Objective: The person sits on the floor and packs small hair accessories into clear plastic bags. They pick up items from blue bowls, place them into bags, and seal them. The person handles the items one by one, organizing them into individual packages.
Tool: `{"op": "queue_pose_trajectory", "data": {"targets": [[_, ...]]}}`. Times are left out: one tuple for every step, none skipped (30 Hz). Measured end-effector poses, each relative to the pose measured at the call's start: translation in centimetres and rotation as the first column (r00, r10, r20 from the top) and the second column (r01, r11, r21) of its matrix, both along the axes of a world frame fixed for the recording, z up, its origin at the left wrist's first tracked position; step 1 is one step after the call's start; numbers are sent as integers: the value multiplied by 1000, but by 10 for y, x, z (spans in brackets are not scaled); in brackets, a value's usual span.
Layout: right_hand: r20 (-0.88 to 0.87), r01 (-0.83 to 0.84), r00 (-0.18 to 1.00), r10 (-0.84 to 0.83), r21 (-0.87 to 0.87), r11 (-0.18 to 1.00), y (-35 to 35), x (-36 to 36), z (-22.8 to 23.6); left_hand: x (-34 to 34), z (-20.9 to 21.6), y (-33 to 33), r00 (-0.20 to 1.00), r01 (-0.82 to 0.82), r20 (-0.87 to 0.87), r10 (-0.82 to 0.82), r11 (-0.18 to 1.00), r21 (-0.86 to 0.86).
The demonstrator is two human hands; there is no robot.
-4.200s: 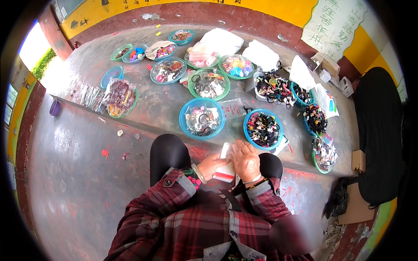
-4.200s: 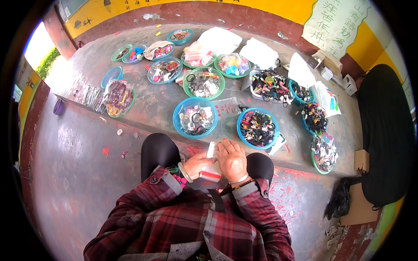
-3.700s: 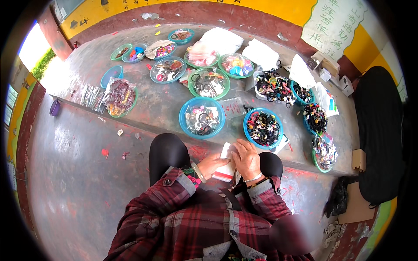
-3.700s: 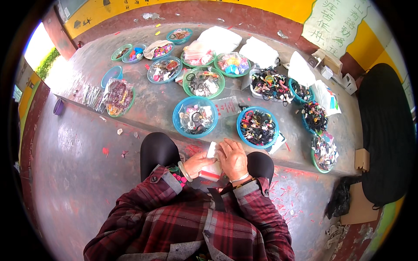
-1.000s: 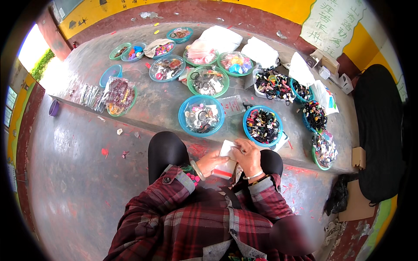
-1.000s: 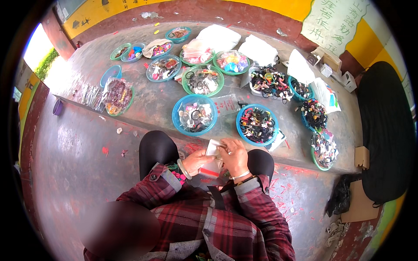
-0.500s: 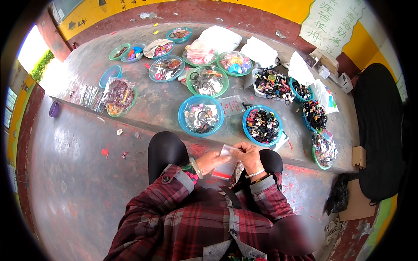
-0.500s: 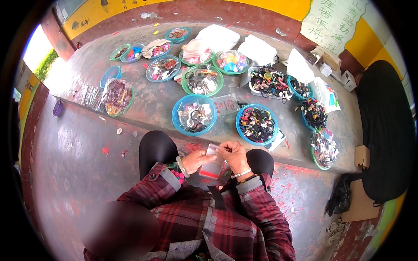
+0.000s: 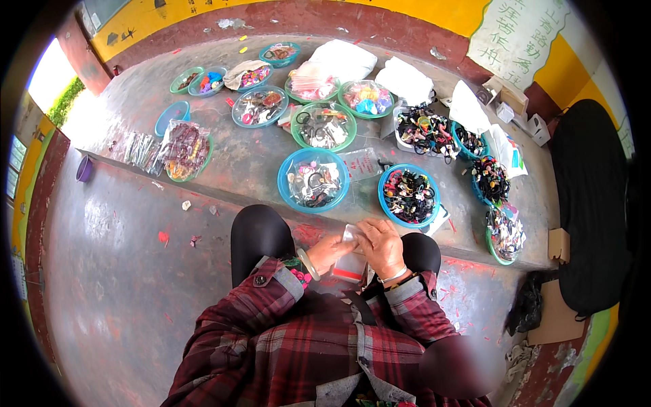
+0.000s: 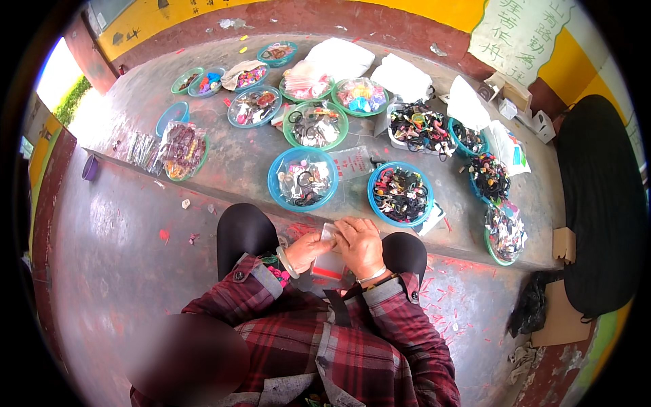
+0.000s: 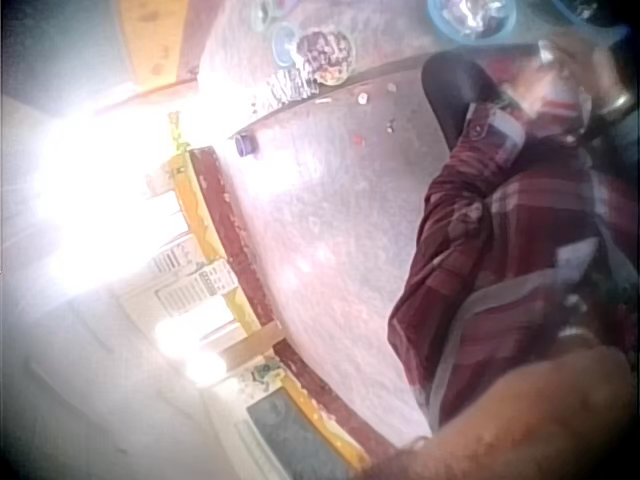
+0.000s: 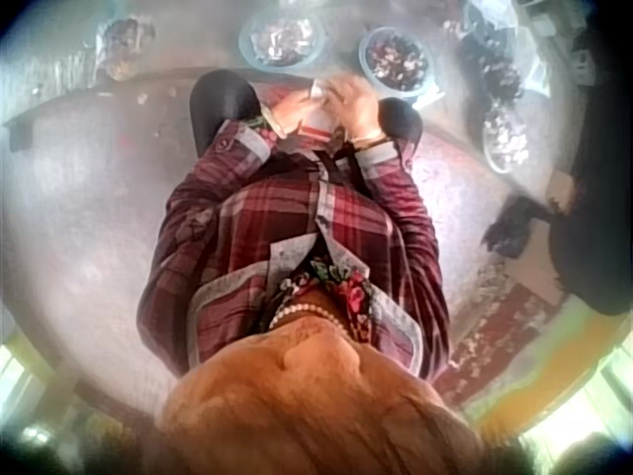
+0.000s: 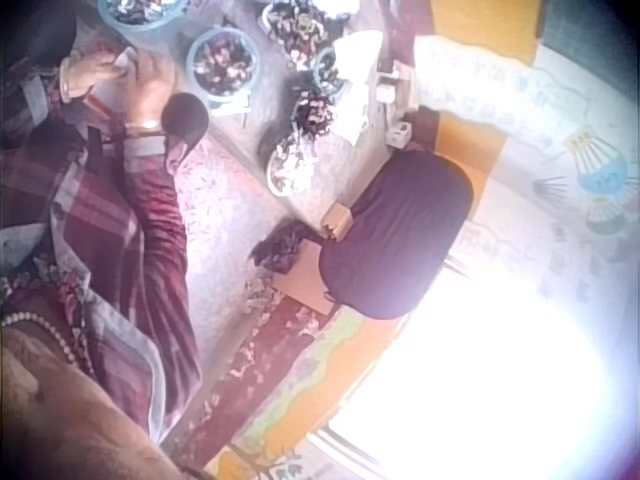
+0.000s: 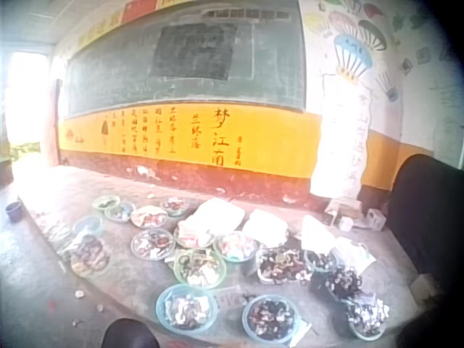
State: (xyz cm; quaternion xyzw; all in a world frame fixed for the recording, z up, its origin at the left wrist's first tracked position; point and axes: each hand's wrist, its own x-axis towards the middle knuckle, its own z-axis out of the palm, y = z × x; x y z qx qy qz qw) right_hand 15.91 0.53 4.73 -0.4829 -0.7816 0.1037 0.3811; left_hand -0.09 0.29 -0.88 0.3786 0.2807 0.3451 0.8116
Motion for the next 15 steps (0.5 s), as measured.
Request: {"op": "queue_pose_trajectory", "data": {"targets": [[31,-7,999,6,38,999,0,0,0,0,0,0,1000,-2,20,2,1000,-30],[63,-15,998,10,76,997,0,0,1,0,1,-1,999,-3,40,5,998,-60],[87,-13,996,6,84,996,0,-1,3,0,0,-1,999,-5,50,8,998,-67],[112,-11,994,0,92,996,-1,-2,5,-1,-1,-1,998,-6,61,11,997,-75],[136,-9,991,-5,99,995,-1,-2,6,-1,-1,-1,997,-8,72,14,997,-83],[153,-14,988,-3,111,994,-1,-2,6,-1,0,-1,997,-5,76,12,996,-93],[170,-19,985,-2,123,992,-1,-1,5,-2,3,-1,997,-2,80,10,995,-103],[187,-25,982,-1,134,991,-1,-1,4,-2,4,-1,996,1,84,8,994,-114],[194,-40,981,12,145,989,-1,-1,6,-2,4,-1,996,4,89,6,993,-116],[201,-56,979,24,155,986,-1,-2,9,-3,4,-1,996,7,94,4,993,-118],[208,-72,977,36,166,984,-1,-2,10,-3,3,-1,995,9,98,3,993,-120],[150,-54,988,32,144,988,-1,-2,8,-2,5,-1,996,2,91,8,993,-115],[92,-37,995,26,122,992,0,-2,5,-1,7,-2,996,-5,83,14,994,-111],[33,-22,999,18,98,995,0,-2,2,-1,8,-2,997,-12,76,20,994,-106],[26,-22,999,20,103,994,1,-2,0,-1,6,-2,998,-13,58,18,997,-81]]}}
